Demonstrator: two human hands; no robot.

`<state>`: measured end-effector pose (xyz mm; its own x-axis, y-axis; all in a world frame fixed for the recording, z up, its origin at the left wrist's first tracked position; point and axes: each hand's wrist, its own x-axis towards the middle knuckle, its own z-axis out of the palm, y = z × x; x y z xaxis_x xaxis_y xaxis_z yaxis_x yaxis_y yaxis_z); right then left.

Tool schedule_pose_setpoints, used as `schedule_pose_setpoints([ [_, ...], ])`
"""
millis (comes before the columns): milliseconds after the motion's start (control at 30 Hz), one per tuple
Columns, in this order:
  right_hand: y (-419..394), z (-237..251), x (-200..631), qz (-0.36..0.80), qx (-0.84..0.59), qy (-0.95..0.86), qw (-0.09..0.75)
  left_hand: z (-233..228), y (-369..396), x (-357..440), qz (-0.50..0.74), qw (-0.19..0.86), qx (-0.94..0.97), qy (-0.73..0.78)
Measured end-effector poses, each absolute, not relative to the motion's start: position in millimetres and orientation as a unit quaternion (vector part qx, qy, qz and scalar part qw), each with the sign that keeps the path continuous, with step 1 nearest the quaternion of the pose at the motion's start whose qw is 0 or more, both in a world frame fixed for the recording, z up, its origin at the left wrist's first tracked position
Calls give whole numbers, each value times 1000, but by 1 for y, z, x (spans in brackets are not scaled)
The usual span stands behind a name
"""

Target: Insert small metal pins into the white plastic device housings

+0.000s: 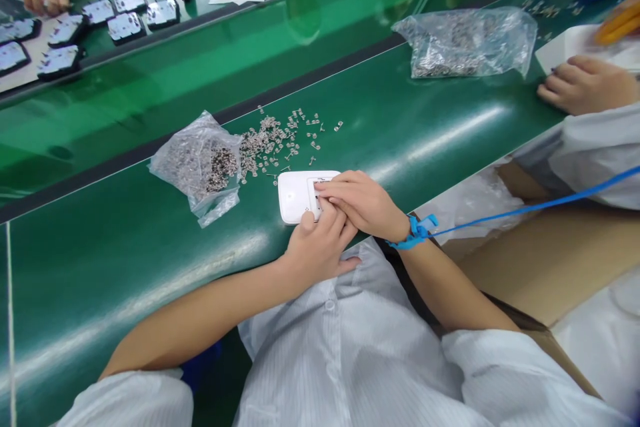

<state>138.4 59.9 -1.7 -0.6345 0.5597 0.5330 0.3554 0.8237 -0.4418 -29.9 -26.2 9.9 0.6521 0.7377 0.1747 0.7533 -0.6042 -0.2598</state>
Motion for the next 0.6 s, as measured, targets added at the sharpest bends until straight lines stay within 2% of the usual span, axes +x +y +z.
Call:
schedule_pose_setpoints([
  [200, 52, 6, 132, 81, -280, -912, 290, 7, -28, -30, -31, 137, -896, -420],
  [267, 50, 3, 131, 70, -297, -896, 323, 5, -28, -31, -26, 141, -895, -422],
  [433, 51, -9, 131, 90, -362, -793, 482, 10, -27, -31, -23, 164, -891, -423],
  [500, 51, -9, 131, 100, -393, -762, 505, 16, -29, -34, -22, 166, -889, -427],
  [600, 51, -6, 130, 109, -419, -755, 494, 28, -40, -45, -23, 160, -873, -460],
])
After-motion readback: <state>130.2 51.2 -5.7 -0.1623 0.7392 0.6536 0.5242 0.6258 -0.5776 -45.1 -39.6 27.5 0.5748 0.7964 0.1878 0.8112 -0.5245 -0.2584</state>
